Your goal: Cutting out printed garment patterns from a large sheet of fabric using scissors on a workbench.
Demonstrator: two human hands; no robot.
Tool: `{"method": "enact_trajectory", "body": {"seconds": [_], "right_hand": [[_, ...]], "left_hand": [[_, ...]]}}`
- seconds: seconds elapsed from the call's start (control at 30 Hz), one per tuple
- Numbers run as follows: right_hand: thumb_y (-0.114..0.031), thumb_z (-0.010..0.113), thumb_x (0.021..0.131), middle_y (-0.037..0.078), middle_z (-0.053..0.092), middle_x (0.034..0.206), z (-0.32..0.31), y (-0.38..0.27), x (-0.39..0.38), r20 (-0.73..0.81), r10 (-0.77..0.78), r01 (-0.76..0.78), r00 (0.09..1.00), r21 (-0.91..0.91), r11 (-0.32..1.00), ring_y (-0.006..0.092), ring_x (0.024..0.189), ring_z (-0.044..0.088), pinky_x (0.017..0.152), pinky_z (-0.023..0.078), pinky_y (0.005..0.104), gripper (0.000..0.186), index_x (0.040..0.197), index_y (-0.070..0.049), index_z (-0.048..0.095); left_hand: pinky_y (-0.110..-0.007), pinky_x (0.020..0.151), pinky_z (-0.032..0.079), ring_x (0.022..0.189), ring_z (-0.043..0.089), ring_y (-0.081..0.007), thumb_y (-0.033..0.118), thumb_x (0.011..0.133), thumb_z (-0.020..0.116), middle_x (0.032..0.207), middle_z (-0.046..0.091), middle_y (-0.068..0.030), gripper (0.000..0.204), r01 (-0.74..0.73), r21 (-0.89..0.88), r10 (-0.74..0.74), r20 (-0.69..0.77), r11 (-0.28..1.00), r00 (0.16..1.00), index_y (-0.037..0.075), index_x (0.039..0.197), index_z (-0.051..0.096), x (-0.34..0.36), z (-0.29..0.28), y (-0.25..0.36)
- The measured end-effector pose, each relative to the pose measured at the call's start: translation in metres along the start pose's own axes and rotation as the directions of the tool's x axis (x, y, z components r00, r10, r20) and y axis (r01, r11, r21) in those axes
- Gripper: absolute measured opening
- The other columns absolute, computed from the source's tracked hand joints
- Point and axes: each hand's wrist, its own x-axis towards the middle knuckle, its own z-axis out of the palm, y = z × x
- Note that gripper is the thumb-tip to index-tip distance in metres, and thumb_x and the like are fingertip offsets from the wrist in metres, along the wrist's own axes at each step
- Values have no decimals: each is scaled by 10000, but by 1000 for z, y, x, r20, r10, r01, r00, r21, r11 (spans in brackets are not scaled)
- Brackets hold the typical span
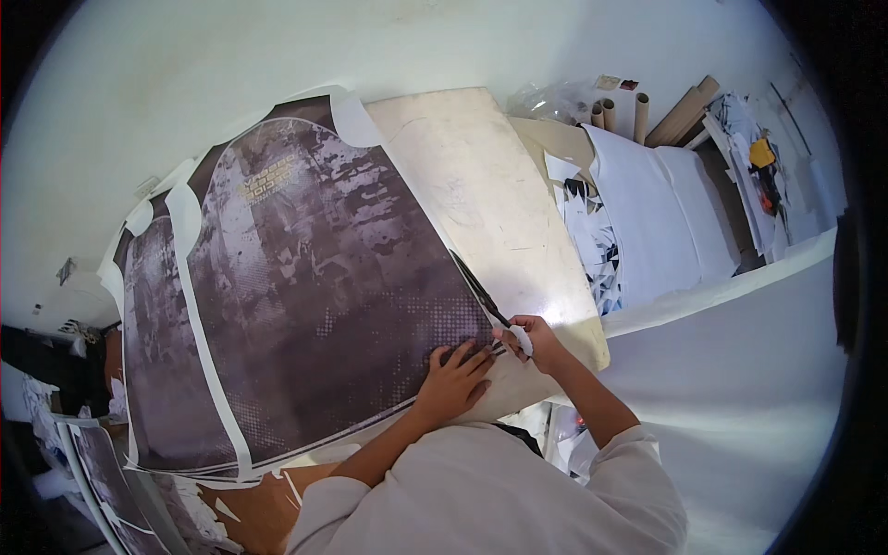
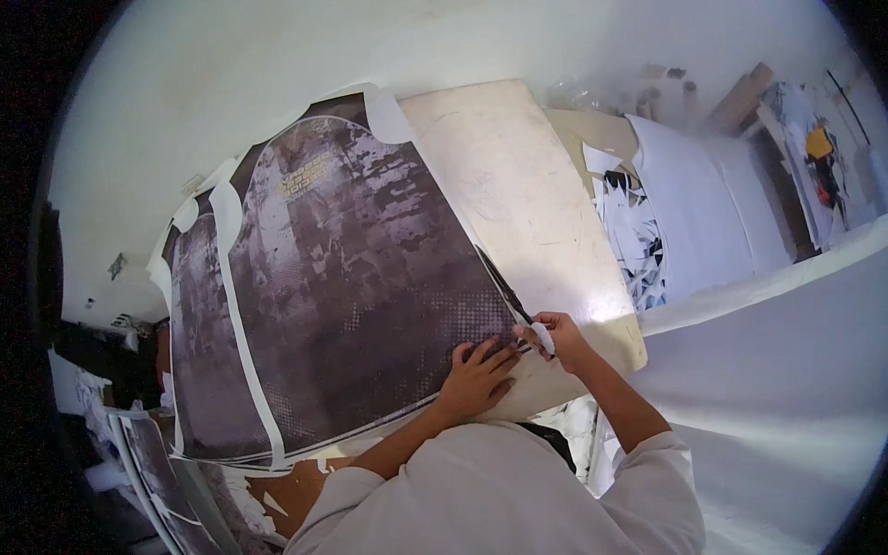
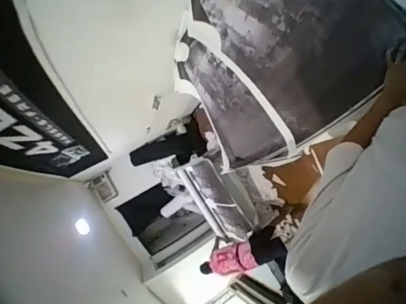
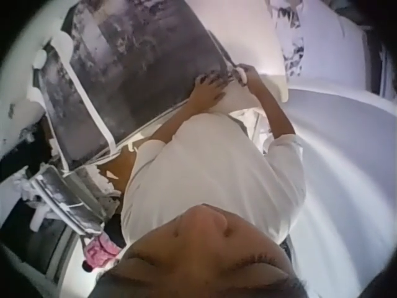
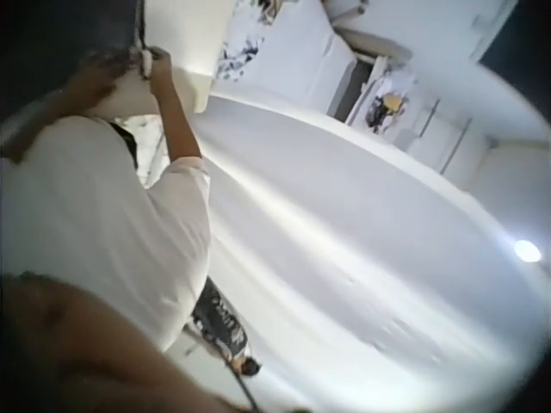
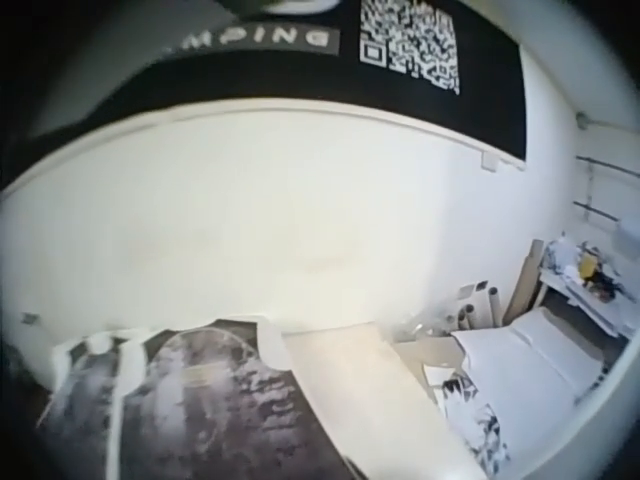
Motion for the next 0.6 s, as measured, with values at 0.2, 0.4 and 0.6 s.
{"method": "enact_trajectory", "body": {"seconds": [0.2,0.4,0.6], "right_hand": [[-315,920,826,-38,543,576,11,-18,17,17,10,-10,1000,7,1000,65,447,472,405,340,246,332,814,-58,711],[-313,924,822,-32,544,579,22,-37,42,33,-13,13,999,7,1000,72,448,474,410,341,250,341,825,-43,716],[-332,926,821,-28,557,599,37,-55,70,26,-40,40,999,-2,999,71,459,483,417,348,253,368,832,-30,717]], "left_hand": [[-566,1102,285,1416,436,-259,357,960,668,1488,554,-11,486,15,8,-15,22,1000,1000,173,1406,611,-5,4,8],[-582,1093,286,1420,431,-245,361,972,653,1529,525,3,498,39,-9,-39,49,999,998,179,1431,592,-8,6,13],[-586,1094,284,1419,427,-241,378,986,640,1546,512,11,512,43,0,-43,78,999,996,185,1455,574,-12,8,13]]}}
